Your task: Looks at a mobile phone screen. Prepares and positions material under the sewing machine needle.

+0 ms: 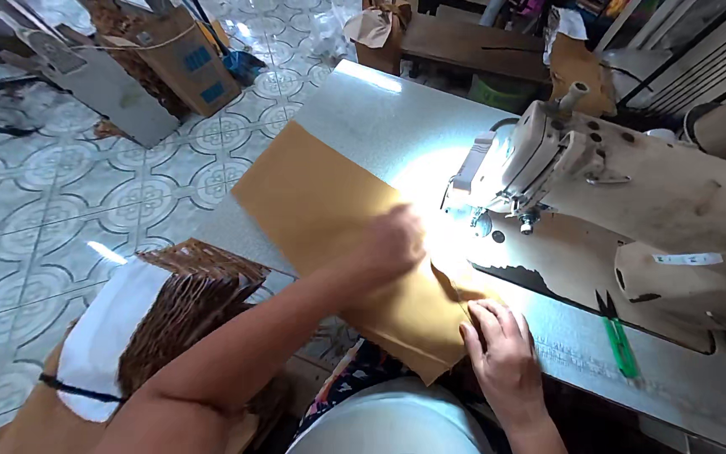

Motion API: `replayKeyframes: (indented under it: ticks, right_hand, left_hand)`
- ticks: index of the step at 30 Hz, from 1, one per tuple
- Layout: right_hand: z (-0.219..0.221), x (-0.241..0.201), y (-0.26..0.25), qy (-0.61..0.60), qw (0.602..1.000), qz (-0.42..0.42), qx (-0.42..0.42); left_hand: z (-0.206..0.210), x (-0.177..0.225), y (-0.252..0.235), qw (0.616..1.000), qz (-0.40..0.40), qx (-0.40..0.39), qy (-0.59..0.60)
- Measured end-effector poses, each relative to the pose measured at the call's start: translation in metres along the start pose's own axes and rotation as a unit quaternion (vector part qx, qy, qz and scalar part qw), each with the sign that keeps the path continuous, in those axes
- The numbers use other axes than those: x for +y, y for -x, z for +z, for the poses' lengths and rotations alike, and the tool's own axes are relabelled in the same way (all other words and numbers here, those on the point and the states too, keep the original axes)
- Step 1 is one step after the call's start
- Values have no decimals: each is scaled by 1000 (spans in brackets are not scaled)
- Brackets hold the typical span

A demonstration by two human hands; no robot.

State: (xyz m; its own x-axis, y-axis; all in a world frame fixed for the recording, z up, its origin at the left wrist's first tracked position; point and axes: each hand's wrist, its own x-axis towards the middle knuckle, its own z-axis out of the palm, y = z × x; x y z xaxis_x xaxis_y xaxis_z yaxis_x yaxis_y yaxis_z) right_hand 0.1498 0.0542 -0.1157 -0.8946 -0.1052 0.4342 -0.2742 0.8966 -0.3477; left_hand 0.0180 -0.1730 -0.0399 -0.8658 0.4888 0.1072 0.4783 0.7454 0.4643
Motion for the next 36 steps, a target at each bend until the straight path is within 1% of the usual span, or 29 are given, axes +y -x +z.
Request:
replayKeyframes:
  ticks: [1, 2, 3, 4, 5, 6, 7, 9, 11, 13, 14, 16, 17, 19, 20, 21, 22, 24, 25, 26, 27, 31, 34, 36]
  right_hand:
    - [-1, 2, 2, 7, 1000, -2, -1]
    - [-3, 2, 4, 10, 1000, -2, -3]
    - [-5, 2, 5, 10, 1000, -1, -5]
    - [-6, 1, 6, 7, 1000, -2, -10]
    - [-8, -2, 7, 4, 1000, -5, -18]
    - [-9, -7, 7, 3, 1000, -11, -29]
    - [-9, -14, 8, 5, 999, -20, -39]
    - [-6, -30, 8, 16, 998, -35, -45]
    - [0, -44, 7, 16, 998, -36, -47]
    - [4, -49, 5, 13, 998, -30, -45]
    - [5, -50, 4, 9, 999, -24, -46]
    - [4, -49, 3, -5, 999, -10, -48]
    - [4, -48, 2, -15, 999, -4, -47]
    - [0, -46, 1, -46, 998, 14, -40]
    - [-2, -44, 1, -63, 997, 26, -34]
    - [-5, -41, 0, -78, 996, 42, -26]
    - [-8, -38, 0, -85, 995, 57, -15]
    - [-12, -31, -1, -83, 993, 82, 12]
    - [-13, -27, -1, -78, 992, 91, 27]
    - [-14, -24, -2, -73, 992, 99, 37]
    - [-15, -21, -1, -67, 991, 106, 43]
    - [-19, -13, 0, -38, 990, 126, 49]
    - [-23, -4, 0, -12, 991, 133, 24]
    - [-28, -6, -6, 23, 992, 127, 1]
  left_hand:
    - [-19, -16, 1, 995, -85, 7, -55]
    - [-34, -36, -1, 981, -176, -7, -80]
    - [-43, -59, -4, 966, -247, -15, -80]
    - [-47, -81, -8, 952, -296, -22, -77]
    - [-46, -99, -15, 944, -320, -30, -76]
    - [-42, -111, -25, 943, -320, -36, -80]
    - [-36, -117, -38, 950, -300, -37, -84]
    - [-25, -123, -70, 969, -225, -31, -98]
    - [-23, -121, -102, 974, -172, -67, -129]
    - [-31, -97, -125, 963, -168, -110, -178]
    - [-33, -80, -132, 961, -158, -106, -198]
    - [-26, -49, -132, 969, -105, -60, -217]
    - [-22, -34, -126, 974, -88, -49, -201]
    - [-13, -9, -97, 987, -90, -41, -124]
    - [-7, -3, -78, 993, -66, -15, -93]
    - [2, -4, -59, 997, -1, 33, -76]
    - [11, -10, -41, 992, 85, 73, -58]
    - [31, -29, -17, 961, 237, 145, -1]
    - [40, -38, -12, 944, 291, 152, 22]
    - [45, -45, -10, 933, 330, 142, 34]
    - [50, -49, -10, 925, 354, 132, 36]
    - [56, -49, -16, 924, 377, 65, 17]
    - [57, -46, -16, 930, 365, 50, 4]
    - [58, -44, -16, 931, 361, 45, -7]
